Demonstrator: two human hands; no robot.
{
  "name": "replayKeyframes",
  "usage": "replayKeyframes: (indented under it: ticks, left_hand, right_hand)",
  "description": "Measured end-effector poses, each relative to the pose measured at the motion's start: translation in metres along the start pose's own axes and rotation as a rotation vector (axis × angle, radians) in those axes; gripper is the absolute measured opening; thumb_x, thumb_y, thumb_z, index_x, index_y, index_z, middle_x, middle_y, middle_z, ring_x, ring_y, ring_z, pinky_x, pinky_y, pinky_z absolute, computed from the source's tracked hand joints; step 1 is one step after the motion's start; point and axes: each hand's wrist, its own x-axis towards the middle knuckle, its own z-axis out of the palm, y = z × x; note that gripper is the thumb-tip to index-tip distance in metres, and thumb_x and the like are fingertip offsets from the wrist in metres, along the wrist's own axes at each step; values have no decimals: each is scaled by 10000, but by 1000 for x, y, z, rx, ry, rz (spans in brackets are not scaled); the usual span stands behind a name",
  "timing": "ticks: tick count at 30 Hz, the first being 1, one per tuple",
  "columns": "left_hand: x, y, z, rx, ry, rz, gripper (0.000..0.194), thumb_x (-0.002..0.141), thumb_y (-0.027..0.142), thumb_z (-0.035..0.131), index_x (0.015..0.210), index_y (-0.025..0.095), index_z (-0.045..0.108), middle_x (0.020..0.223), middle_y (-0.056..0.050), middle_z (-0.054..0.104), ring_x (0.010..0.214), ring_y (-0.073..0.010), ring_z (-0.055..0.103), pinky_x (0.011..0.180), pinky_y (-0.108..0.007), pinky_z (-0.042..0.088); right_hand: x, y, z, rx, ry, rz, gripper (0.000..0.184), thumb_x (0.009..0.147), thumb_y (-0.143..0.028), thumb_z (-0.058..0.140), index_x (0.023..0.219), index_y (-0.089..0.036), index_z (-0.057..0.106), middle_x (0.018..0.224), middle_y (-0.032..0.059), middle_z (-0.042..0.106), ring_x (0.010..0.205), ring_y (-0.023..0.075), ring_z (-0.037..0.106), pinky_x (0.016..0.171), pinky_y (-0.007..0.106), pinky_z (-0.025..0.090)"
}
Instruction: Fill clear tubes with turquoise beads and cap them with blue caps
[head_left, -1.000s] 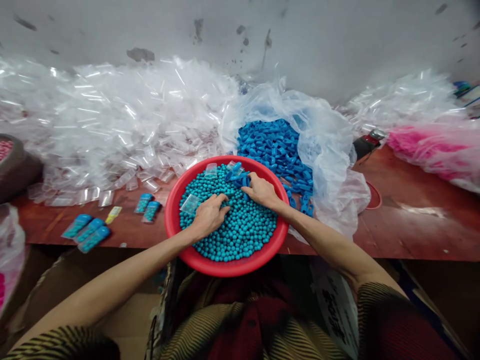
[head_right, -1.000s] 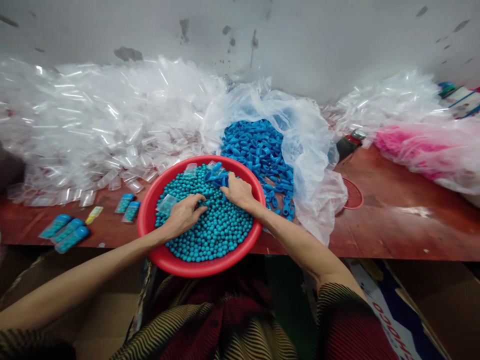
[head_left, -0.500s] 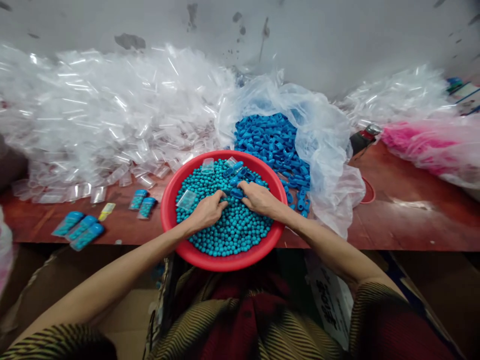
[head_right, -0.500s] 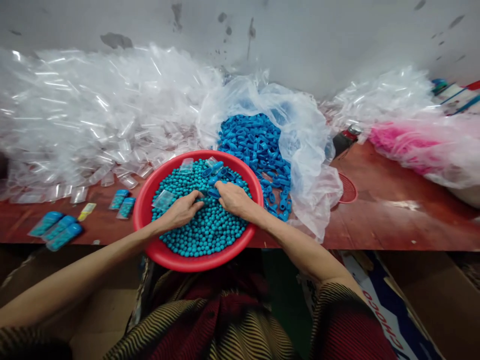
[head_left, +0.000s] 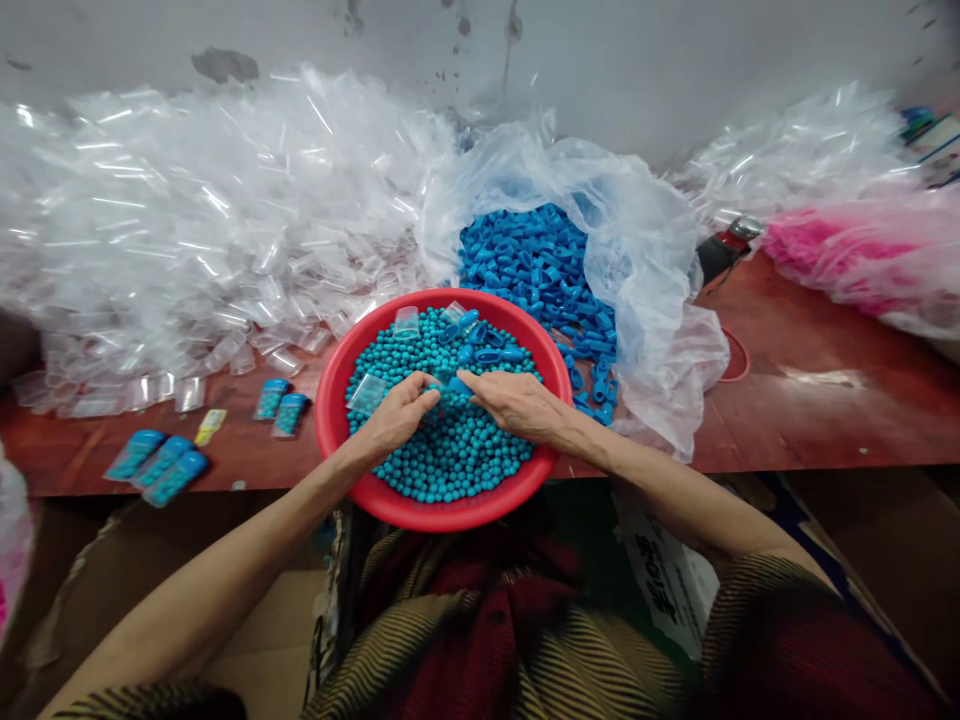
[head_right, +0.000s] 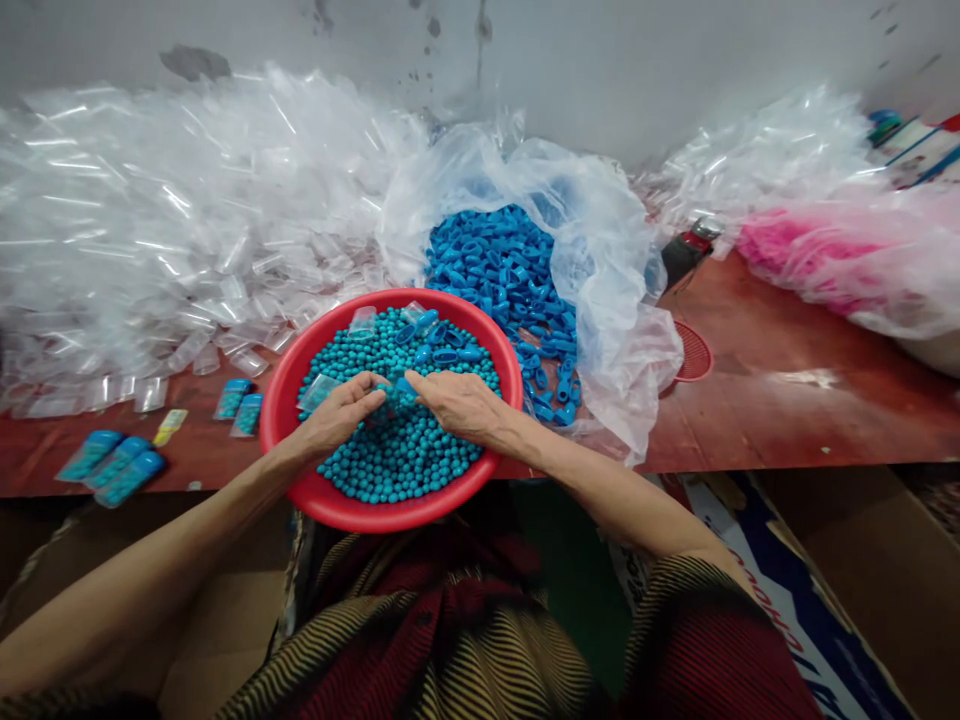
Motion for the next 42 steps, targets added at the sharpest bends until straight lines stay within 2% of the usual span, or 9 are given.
replayKeyframes:
  ticks: [4, 9, 16, 20, 26, 31, 37, 39, 42]
  left_hand:
    - [-7, 1, -1, -150, -13, -95, 329, 732, 441, 579, 891, 173, 470, 665, 26, 570, 551, -111, 544, 454, -198, 360]
    - [-10, 3, 9, -279, -52, -67, 450, 689, 496, 655, 941, 181, 457, 708, 29, 568, 549, -116, 580, 401, -190, 418]
    - [-16, 8, 20, -353, -6, 8, 491, 683, 376, 694, 1067, 189, 451, 771, 37, 545, 503, -81, 539, 383, -198, 456]
    - [-17, 8, 26, -381, 42, 40, 541, 706, 311, 665, 1194, 215, 453, 821, 30, 538, 487, -71, 529, 374, -205, 447]
    - [-17, 8, 33, -420, 112, 40, 381, 744, 307, 633, 1087, 208, 499, 720, 56, 511, 411, -30, 457, 310, -150, 274]
    - [-19, 14, 21, -325, -15, 31, 495, 738, 332, 654, 1177, 221, 455, 727, 53, 509, 445, -61, 534, 334, -157, 368]
    - [-20, 13, 16, -236, -42, 59, 426, 767, 362, 606, 1123, 219, 421, 690, 51, 502, 467, -93, 561, 324, -158, 366]
    - [-20, 12, 18, -175, -16, 79, 429, 778, 348, 593, 1145, 217, 415, 670, 60, 472, 455, -80, 532, 331, -157, 363]
    - [-20, 12, 22, -103, -3, 94, 471, 783, 306, 580, 1208, 217, 398, 706, 54, 475, 466, -60, 479, 368, -165, 379]
  right_hand:
    - [-3, 5, -5, 249, 144, 44, 303, 936, -249, 407, 1182, -174, 566, 1045, 80, 660, 960, 176, 591, 837, 273, 417]
    - [3, -11, -4, 550, 310, 157, 183, 916, -267, 446, 949, -163, 593, 773, 5, 626, 681, 119, 552, 661, 218, 387]
    - [0, -19, 4, 547, 388, 151, 182, 893, -265, 470, 773, -176, 573, 663, -23, 553, 600, 100, 484, 616, 212, 349]
    - [-2, -15, 5, 574, 386, 86, 175, 885, -246, 469, 784, -173, 592, 669, -18, 571, 593, 98, 495, 619, 209, 365]
    - [0, -16, 11, 551, 440, 53, 223, 899, -268, 433, 785, -173, 600, 700, 6, 599, 625, 110, 526, 645, 220, 394]
    - [-4, -8, 0, 692, 314, 9, 161, 856, -254, 492, 845, -162, 623, 692, -10, 585, 619, 102, 516, 644, 231, 416]
    - [-1, 0, 0, 1291, 261, 223, 344, 743, -284, 594, 1066, -166, 573, 865, 11, 633, 618, 92, 562, 552, 228, 489]
    - [2, -2, 5, 1352, 328, 306, 481, 723, -300, 625, 1168, -153, 520, 863, 17, 646, 635, 108, 593, 566, 245, 512]
    - [6, -8, 10, 1212, 435, 315, 576, 747, -285, 622, 1284, -152, 459, 958, 47, 673, 777, 146, 645, 717, 300, 538]
